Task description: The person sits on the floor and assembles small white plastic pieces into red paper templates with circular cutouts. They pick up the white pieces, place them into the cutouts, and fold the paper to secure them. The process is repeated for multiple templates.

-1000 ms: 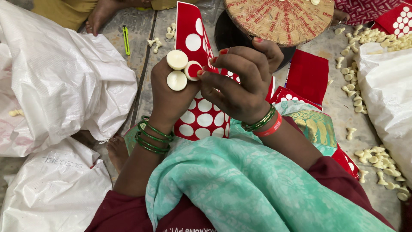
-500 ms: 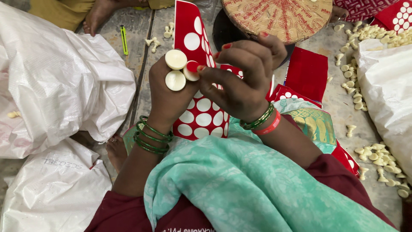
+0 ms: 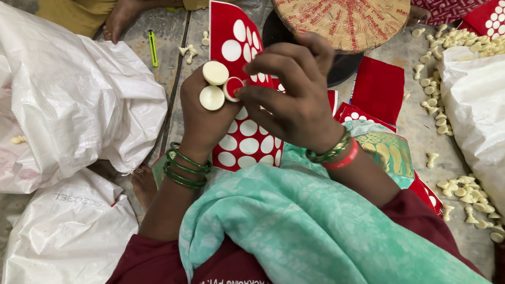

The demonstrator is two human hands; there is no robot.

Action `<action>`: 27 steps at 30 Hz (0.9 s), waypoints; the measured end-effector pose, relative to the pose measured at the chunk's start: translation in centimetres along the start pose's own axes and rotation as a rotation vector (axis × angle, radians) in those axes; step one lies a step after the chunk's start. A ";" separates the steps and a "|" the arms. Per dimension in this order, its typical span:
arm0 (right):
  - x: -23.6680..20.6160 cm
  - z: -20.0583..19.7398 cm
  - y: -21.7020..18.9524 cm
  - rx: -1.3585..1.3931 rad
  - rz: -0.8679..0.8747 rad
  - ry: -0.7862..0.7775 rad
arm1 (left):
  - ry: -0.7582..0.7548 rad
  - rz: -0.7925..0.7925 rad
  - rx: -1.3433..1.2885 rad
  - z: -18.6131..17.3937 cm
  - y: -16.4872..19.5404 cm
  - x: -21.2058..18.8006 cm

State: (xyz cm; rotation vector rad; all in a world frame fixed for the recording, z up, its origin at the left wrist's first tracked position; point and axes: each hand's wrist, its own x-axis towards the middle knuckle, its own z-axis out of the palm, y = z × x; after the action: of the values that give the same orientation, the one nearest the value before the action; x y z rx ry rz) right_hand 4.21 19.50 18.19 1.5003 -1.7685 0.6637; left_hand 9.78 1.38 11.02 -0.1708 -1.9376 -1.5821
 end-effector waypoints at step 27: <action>-1.5 1.7 5.5 0.579 0.440 0.118 | -0.148 -0.016 -0.201 0.3 1.0 0.0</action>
State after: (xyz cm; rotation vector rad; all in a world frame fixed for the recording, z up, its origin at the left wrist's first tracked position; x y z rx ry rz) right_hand -1.39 20.19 16.31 1.3793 -1.9236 1.5609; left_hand 10.19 1.92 11.84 -0.3654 -1.8894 -1.8194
